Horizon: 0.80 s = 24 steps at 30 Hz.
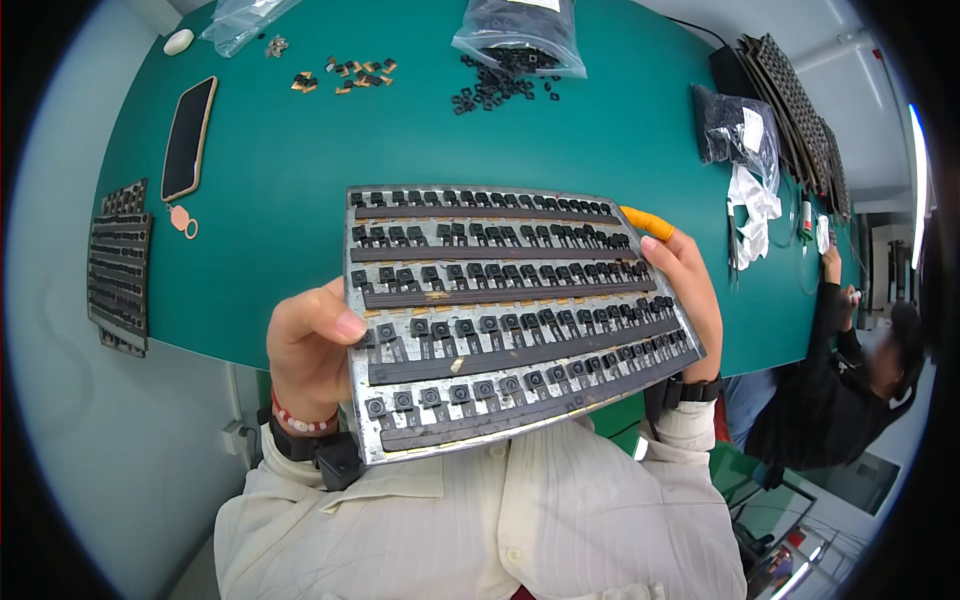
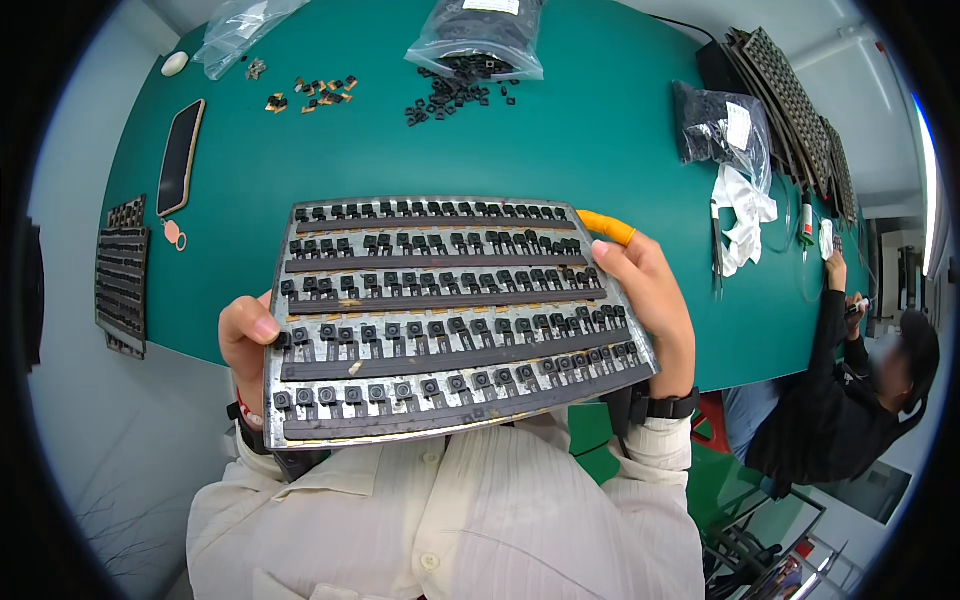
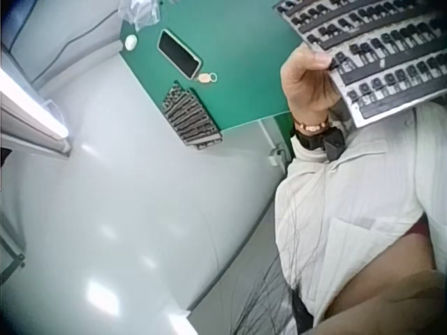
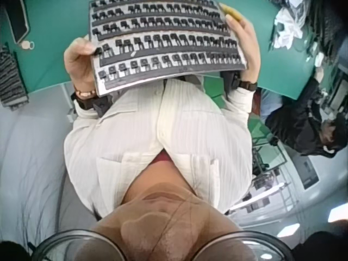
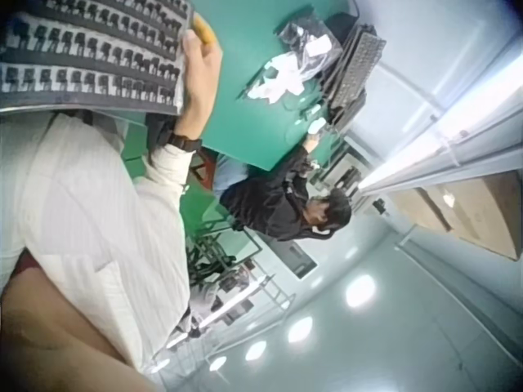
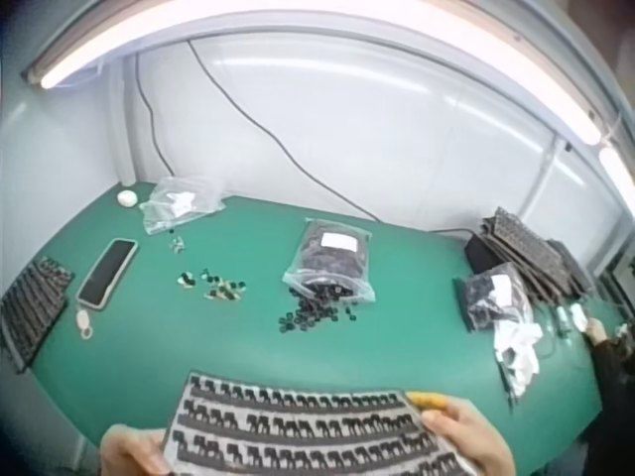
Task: The person is assembling a keyboard by inserting small black keycaps into a metal keyboard frame. They use yellow finger cots on their index fingers to pick up the keycaps from a pile on the green table and place them into the corresponding slots on the frame. The person works methodically across the rows of the keyboard.
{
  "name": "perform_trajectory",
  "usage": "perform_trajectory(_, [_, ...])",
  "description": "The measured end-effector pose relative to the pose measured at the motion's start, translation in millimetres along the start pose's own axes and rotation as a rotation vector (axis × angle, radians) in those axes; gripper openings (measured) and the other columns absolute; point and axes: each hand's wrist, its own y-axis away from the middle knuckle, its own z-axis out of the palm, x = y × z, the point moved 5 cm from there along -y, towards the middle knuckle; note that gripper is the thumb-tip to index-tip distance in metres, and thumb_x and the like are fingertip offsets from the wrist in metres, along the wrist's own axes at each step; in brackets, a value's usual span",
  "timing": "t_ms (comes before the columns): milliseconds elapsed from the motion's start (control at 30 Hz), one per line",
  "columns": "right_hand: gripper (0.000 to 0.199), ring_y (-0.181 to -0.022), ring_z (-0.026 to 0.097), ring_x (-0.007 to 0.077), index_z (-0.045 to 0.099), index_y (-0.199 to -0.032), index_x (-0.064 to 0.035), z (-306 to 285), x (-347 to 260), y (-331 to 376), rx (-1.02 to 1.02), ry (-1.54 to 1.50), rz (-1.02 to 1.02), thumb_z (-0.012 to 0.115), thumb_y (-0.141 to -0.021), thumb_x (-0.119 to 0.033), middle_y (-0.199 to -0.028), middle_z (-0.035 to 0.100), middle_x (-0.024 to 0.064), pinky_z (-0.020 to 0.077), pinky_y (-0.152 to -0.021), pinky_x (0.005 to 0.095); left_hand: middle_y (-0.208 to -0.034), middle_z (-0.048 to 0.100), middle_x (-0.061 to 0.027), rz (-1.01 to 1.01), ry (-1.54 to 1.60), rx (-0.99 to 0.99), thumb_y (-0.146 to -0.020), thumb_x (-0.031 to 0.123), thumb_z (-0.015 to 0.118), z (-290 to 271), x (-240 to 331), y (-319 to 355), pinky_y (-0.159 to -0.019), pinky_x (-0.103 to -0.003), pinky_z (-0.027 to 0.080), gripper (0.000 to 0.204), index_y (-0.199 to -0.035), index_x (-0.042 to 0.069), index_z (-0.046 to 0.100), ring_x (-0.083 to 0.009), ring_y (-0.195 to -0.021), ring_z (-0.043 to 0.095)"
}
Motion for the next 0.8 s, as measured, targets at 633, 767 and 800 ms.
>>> perform_trajectory(633, [0.042, -0.097, 0.062, 0.0111, 0.055, -0.133, 0.0039, -6.1, 3.1, -3.8, -0.008, 0.024, -0.019, 0.056, -0.099, -0.021, -0.114, 0.066, 0.0082, 0.0500, -0.086, 0.0261, -0.142, 0.040, -0.0391, -0.044, -0.120, -0.071, -0.078, 0.019, 0.045, -22.5, 23.0, 6.9, -0.103, -0.061, 0.044, 0.075, -0.144, -0.012, 0.031, -0.0477, -0.125, 0.051])
perform_trajectory(767, [0.041, -0.097, 0.063, 0.0108, 0.056, -0.132, 0.0025, -5.0, 1.4, -3.6, 0.010, 0.073, -0.013, 0.056, -0.099, -0.022, -0.115, 0.066, 0.0073, 0.0502, -0.086, 0.0259, -0.139, 0.045, -0.0363, -0.006, -0.053, -0.132, -0.076, 0.014, 0.046, -18.8, 14.0, 0.2, -0.105, -0.053, 0.044, 0.073, -0.142, -0.013, 0.033, -0.0431, -0.123, 0.054])
perform_trajectory(800, [0.041, -0.097, 0.063, 0.0106, 0.056, -0.132, 0.0025, -2.9, -1.1, -2.3, 0.022, 0.086, -0.010, 0.056, -0.099, -0.022, -0.114, 0.066, 0.0072, 0.0502, -0.086, 0.0259, -0.139, 0.045, -0.0364, -0.009, -0.035, -0.143, -0.076, 0.014, 0.047, -18.0, 13.2, -1.7, -0.105, -0.054, 0.044, 0.073, -0.142, -0.013, 0.032, -0.0432, -0.123, 0.054])
